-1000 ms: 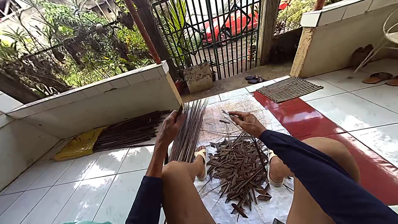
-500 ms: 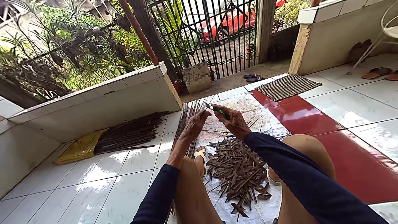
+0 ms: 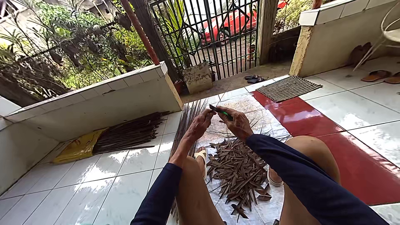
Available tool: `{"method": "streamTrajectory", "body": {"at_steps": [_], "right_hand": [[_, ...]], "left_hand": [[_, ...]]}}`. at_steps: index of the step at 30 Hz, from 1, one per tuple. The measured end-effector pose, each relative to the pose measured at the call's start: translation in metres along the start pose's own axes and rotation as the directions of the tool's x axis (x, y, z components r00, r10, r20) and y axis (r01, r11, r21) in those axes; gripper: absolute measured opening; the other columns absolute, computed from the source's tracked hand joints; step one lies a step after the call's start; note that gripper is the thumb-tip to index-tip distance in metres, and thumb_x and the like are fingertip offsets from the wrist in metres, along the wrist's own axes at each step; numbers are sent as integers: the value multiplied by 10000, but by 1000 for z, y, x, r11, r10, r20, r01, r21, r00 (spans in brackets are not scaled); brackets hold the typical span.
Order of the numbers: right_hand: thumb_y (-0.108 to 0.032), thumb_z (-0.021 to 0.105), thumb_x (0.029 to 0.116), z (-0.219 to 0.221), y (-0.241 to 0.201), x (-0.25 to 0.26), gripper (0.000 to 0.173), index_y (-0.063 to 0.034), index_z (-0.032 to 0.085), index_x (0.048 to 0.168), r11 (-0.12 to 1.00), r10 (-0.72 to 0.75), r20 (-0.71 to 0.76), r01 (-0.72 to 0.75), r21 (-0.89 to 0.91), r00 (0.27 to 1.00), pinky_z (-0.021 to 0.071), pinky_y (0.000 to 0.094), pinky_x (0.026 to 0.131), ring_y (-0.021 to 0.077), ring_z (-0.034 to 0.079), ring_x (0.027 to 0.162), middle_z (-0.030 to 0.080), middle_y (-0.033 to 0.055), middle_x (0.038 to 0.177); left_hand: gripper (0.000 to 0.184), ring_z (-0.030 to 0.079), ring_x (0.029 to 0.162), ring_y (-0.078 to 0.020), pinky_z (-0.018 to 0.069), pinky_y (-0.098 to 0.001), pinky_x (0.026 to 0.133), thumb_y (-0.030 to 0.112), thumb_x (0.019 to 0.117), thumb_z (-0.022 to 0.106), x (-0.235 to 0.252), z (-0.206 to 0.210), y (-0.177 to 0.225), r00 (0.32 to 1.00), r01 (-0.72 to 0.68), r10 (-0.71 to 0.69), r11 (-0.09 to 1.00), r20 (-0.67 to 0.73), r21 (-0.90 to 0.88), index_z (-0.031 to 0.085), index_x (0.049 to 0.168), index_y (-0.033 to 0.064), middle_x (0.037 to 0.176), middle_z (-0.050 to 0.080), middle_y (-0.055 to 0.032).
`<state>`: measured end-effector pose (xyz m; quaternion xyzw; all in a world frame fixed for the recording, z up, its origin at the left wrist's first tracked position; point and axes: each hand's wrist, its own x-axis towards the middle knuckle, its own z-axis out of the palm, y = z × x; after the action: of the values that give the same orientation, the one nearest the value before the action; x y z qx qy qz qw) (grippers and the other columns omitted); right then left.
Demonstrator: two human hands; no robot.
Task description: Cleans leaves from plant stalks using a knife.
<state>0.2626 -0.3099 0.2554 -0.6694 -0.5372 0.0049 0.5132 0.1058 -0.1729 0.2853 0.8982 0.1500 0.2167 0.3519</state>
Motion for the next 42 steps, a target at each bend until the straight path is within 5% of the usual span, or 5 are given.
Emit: {"method": "streamTrajectory", "body": {"at_steps": [7, 12, 22, 27, 42], "right_hand": [[-424, 534, 1065, 4, 0, -1, 349, -360, 653, 1387, 994, 63, -35, -66, -86, 997, 556, 524, 795, 204, 707, 954, 739, -4, 1135], [-421, 518, 1072, 6, -3, -3, 365, -339, 639, 1407, 991, 59, -60, -66, -120, 996, 559, 526, 791, 222, 707, 963, 735, 18, 1143], [-424, 525, 1066, 1, 1, 4, 353, -355, 656, 1386, 986, 107, -100, -119, -117, 989, 556, 533, 778, 209, 706, 957, 741, -1, 1118], [-440, 519, 1064, -13, 8, 15, 362, -356, 660, 1387, 985, 158, -159, -166, -40, 975, 544, 548, 857, 206, 707, 1026, 737, -13, 1213], [-443, 552, 1053, -90, 38, 52, 386, -287, 666, 1387, 980, 197, -304, -184, 70, 932, 535, 508, 851, 226, 689, 911, 738, 71, 1107]], "left_hand": [[367, 533, 511, -137, 476, -268, 492, 285, 1137, 364, 0, -3, 0, 999, -16, 17, 999, 43, -35, 665, 1217, 92, 662, 575, -53], [349, 654, 587, -136, 537, -260, 530, 260, 1141, 353, 2, -1, 1, 997, 4, 1, 998, 76, -68, 632, 1249, 82, 845, 742, -62], [328, 572, 482, -129, 516, -276, 474, 263, 1136, 375, 3, 4, 0, 995, -50, 40, 993, 94, 105, 621, 1269, 92, 721, 659, -49], [347, 594, 522, -133, 536, -285, 511, 291, 1138, 359, 2, 3, -3, 991, -52, 33, 988, 130, 142, 627, 1278, 120, 731, 656, -41], [361, 622, 574, -85, 548, -252, 560, 314, 1141, 343, -13, -3, 1, 958, -74, 24, 984, 285, 165, 641, 1223, 127, 803, 688, 1]]}}
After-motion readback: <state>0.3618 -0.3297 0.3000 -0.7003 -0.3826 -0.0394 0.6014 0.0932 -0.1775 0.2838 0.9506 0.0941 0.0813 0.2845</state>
